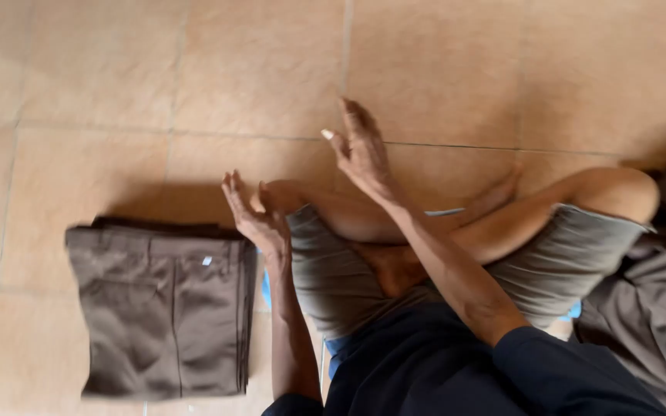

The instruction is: The person sits cross-legged on a tiled floor and folds a brown pair of trousers by hand. They smooth the fabric, fold the legs together, fold the garment in half, and then fold it again into a compact rectangle before placing it aside.

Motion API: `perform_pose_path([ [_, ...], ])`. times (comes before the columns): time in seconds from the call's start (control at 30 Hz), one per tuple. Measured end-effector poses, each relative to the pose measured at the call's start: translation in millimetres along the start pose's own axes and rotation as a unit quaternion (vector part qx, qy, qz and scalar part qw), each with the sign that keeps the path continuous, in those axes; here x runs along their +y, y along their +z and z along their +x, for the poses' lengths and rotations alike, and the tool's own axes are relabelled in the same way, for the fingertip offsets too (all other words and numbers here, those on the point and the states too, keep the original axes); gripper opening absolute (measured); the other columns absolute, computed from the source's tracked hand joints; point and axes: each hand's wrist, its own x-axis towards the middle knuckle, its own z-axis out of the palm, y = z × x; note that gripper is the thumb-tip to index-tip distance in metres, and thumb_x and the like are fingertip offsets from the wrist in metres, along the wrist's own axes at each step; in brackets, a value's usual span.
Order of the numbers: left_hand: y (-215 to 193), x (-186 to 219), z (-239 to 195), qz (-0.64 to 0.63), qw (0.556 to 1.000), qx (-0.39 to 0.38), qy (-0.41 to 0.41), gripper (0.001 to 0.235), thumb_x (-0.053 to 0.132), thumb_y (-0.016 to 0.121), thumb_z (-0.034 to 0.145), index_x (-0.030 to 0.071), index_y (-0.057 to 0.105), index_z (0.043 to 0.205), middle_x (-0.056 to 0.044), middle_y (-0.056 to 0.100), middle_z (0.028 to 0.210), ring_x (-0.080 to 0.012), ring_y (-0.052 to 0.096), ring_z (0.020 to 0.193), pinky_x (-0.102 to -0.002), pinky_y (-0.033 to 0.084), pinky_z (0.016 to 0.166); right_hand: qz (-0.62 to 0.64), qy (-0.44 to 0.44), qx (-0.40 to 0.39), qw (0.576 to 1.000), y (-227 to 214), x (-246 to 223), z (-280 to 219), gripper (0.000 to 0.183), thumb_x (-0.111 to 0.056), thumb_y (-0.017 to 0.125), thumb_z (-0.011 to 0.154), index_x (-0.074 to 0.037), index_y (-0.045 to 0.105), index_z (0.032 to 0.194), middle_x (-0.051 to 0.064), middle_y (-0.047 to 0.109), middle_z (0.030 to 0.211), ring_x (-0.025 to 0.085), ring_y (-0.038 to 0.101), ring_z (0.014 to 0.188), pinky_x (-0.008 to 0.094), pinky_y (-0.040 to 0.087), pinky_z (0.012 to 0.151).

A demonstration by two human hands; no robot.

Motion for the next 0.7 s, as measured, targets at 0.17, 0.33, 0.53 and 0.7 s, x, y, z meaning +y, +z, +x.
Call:
perform_pose_path([
  [0.17,110,87,-16,-0.078,0.987,-0.121,0.075,0.054,0.009,0.069,0.097,0.015,0.055,0.149,-0.017,0.056,0.149,-0.0422,0.071,0.111,-0.055,0.057,0.093,-0.061,0.098,0.115,0.987,-121,98,-16,0.061,-0.024,0.069,0.102,0.001,0.044,0.152,0.037,0.054,0.135,0.058,0.054,0.125,0.062,0.048,0.104],
  [0.33,182,184,-59,-0.170,0.949,-0.205,0.167,0.049,0.005,0.069,0.098,0.012,0.059,0.146,-0.017,0.060,0.144,-0.0424,0.069,0.115,-0.046,0.060,0.095,-0.107,0.185,0.227,0.950,-222,157,-61,0.058,-0.024,0.070,0.103,-0.002,0.047,0.152,0.031,0.055,0.136,0.055,0.058,0.123,0.060,0.050,0.101],
  [0.53,234,275,-130,-0.270,0.862,-0.371,0.217,0.046,0.009,0.060,0.105,0.013,0.049,0.150,-0.017,0.051,0.154,-0.0322,0.072,0.121,-0.042,0.058,0.105,-0.208,0.234,0.300,0.901,-330,171,-133,0.060,-0.032,0.062,0.108,0.002,0.041,0.152,0.029,0.053,0.147,0.044,0.048,0.137,0.051,0.041,0.116],
  [0.7,257,343,-198,-0.271,0.789,-0.422,0.355,0.046,0.019,0.064,0.106,0.006,0.049,0.148,-0.019,0.057,0.148,-0.0375,0.054,0.142,-0.049,0.050,0.114,-0.268,0.300,0.350,0.846,-396,170,-201,0.062,-0.031,0.070,0.106,0.000,0.043,0.152,0.030,0.051,0.146,0.044,0.049,0.137,0.051,0.044,0.112],
])
